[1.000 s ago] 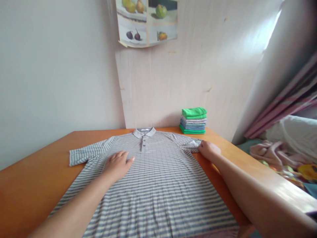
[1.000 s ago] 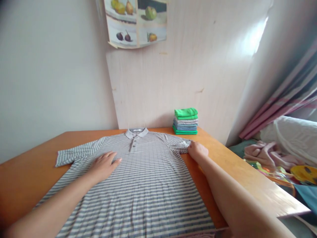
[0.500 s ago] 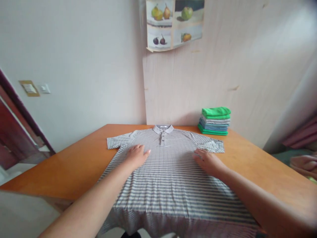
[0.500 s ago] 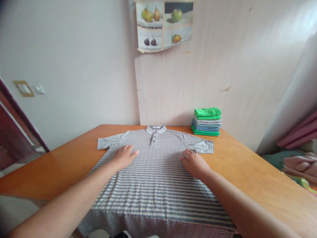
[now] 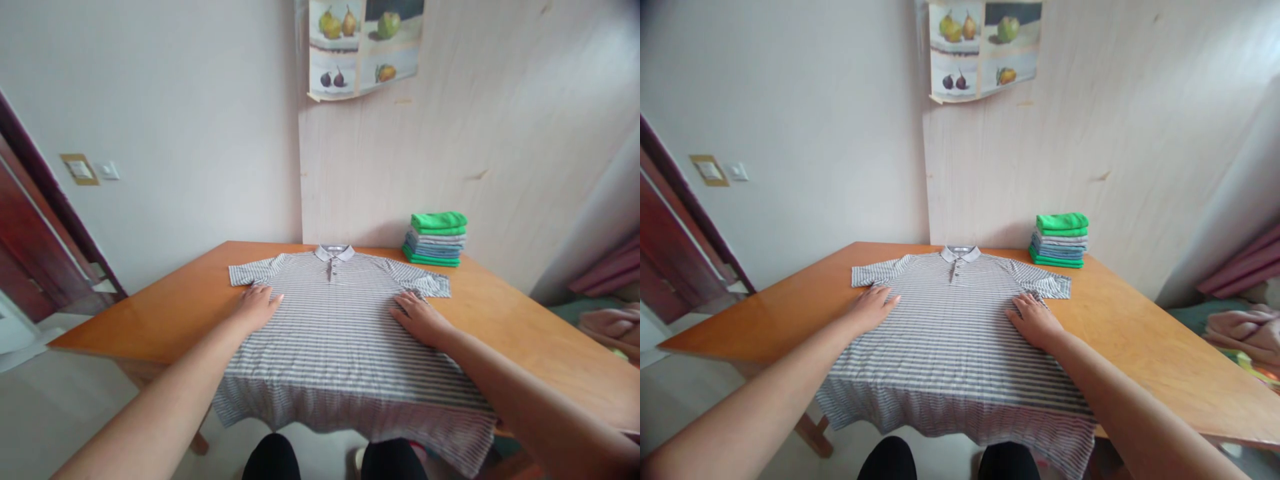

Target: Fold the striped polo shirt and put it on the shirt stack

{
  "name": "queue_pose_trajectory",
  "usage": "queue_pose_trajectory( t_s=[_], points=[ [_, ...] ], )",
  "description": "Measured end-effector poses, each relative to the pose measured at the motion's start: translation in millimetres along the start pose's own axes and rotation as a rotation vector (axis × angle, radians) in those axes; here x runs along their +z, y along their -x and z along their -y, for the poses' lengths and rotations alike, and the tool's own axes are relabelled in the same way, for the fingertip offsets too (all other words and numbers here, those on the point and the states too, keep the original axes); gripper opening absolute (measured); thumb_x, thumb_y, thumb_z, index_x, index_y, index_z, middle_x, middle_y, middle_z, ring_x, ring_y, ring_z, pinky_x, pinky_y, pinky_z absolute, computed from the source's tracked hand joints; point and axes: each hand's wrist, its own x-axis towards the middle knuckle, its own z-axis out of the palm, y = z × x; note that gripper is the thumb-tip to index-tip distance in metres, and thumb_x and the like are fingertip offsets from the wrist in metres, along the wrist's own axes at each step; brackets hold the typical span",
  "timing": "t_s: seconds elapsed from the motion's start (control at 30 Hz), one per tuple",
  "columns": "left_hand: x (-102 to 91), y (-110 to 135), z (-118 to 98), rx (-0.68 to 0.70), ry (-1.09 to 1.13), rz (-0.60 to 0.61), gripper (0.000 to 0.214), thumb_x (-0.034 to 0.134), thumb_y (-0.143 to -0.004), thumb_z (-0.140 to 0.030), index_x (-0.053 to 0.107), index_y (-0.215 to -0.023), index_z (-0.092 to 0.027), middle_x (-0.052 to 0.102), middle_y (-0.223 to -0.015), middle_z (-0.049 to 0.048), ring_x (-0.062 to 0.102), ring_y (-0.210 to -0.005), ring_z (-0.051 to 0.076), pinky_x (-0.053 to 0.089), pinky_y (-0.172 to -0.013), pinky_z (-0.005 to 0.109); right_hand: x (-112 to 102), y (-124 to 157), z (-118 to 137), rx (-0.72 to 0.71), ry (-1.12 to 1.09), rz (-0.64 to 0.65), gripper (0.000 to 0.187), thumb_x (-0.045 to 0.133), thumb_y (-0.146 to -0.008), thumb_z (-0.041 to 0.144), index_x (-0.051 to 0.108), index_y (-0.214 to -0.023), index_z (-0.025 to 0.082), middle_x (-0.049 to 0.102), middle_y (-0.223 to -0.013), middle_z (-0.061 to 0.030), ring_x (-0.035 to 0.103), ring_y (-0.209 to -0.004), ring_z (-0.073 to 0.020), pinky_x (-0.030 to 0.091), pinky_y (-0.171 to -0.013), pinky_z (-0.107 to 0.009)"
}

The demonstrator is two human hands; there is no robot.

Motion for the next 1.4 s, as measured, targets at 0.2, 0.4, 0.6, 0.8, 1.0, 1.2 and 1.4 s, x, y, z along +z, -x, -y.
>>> queue_pose_trajectory(
  t_s=[0.2, 0.4, 0.6, 0.8, 1.0, 1.2, 1.4],
  points=[
    [-5.9, 33, -2, 0.058, 0.07, -0.064, 0.056, 0.021, -0.1, -0.049, 0.054, -0.13, -0.015, 0.055, -0.14, 0.0136, 0.045, -0.134, 0.024, 0.029, -0.112, 0.036, -6, 22, 17, 0.023, -0.04, -0.013, 0.065, 0.034, -0.096, 0.057, 0.054, -0.139, 0.012, 0.046, -0.149, -0.0165, 0.034, -0.143, -0.0329, 0.031, -0.116, -0.048],
    [-3.3, 57, 12, 0.04, 0.07, 0.068, 0.075, 0.024, -0.095, -0.063, 0.04, -0.147, -0.011, 0.036, -0.156, 0.0157, 0.026, -0.147, 0.026, 0.019, -0.118, 0.04, 4, 39, 13, -0.004, -0.024, -0.014, 0.066, 0.036, -0.094, 0.062, 0.053, -0.139, 0.017, 0.048, -0.149, -0.0117, 0.032, -0.143, -0.0334, 0.028, -0.117, -0.05],
    [-8.1, 63, 19, 0.088, 0.069, 0.106, 0.077, 0.025, -0.093, -0.066, 0.039, -0.149, -0.015, 0.035, -0.157, 0.0124, 0.024, -0.147, 0.026, 0.018, -0.118, 0.04, -4, 40, 14, 0.008, -0.017, 0.0, 0.069, 0.034, -0.095, 0.061, 0.053, -0.139, 0.013, 0.047, -0.148, -0.0154, 0.033, -0.143, -0.0342, 0.028, -0.117, -0.049],
    [-13.4, 74, 13, 0.079, 0.056, 0.125, 0.077, 0.024, -0.093, -0.068, 0.037, -0.151, -0.019, 0.029, -0.16, 0.0108, 0.022, -0.148, 0.026, 0.015, -0.118, 0.044, -5, 58, 17, -0.002, -0.033, -0.023, 0.068, 0.034, -0.095, 0.062, 0.051, -0.141, 0.015, 0.043, -0.151, -0.0139, 0.03, -0.145, -0.0323, 0.028, -0.117, -0.049],
    [-12.9, 72, 18, 0.075, 0.054, 0.147, 0.079, 0.028, -0.091, -0.07, 0.035, -0.152, -0.019, 0.025, -0.161, 0.0092, 0.018, -0.149, 0.027, 0.015, -0.118, 0.047, -10, 71, 24, 0.007, -0.022, -0.035, 0.069, 0.033, -0.095, 0.062, 0.052, -0.141, 0.013, 0.044, -0.151, -0.0158, 0.03, -0.144, -0.0325, 0.027, -0.118, -0.049],
    [-11.5, 72, 19, 0.065, 0.044, 0.142, 0.08, 0.028, -0.091, -0.069, 0.034, -0.153, -0.019, 0.026, -0.161, 0.0088, 0.019, -0.149, 0.028, 0.017, -0.118, 0.047, -15, 78, 25, -0.012, -0.06, -0.013, 0.069, 0.032, -0.095, 0.063, 0.051, -0.142, 0.016, 0.044, -0.151, -0.0134, 0.034, -0.143, -0.0311, 0.028, -0.118, -0.048],
    [-9.2, 72, 23, 0.061, 0.055, 0.148, 0.08, 0.029, -0.09, -0.071, 0.032, -0.154, -0.023, 0.024, -0.161, 0.0071, 0.019, -0.149, 0.028, 0.015, -0.119, 0.047, -14, 85, 15, -0.003, -0.055, -0.013, 0.069, 0.034, -0.095, 0.062, 0.049, -0.144, 0.014, 0.042, -0.152, -0.015, 0.032, -0.144, -0.0304, 0.027, -0.118, -0.047]
  ],
)
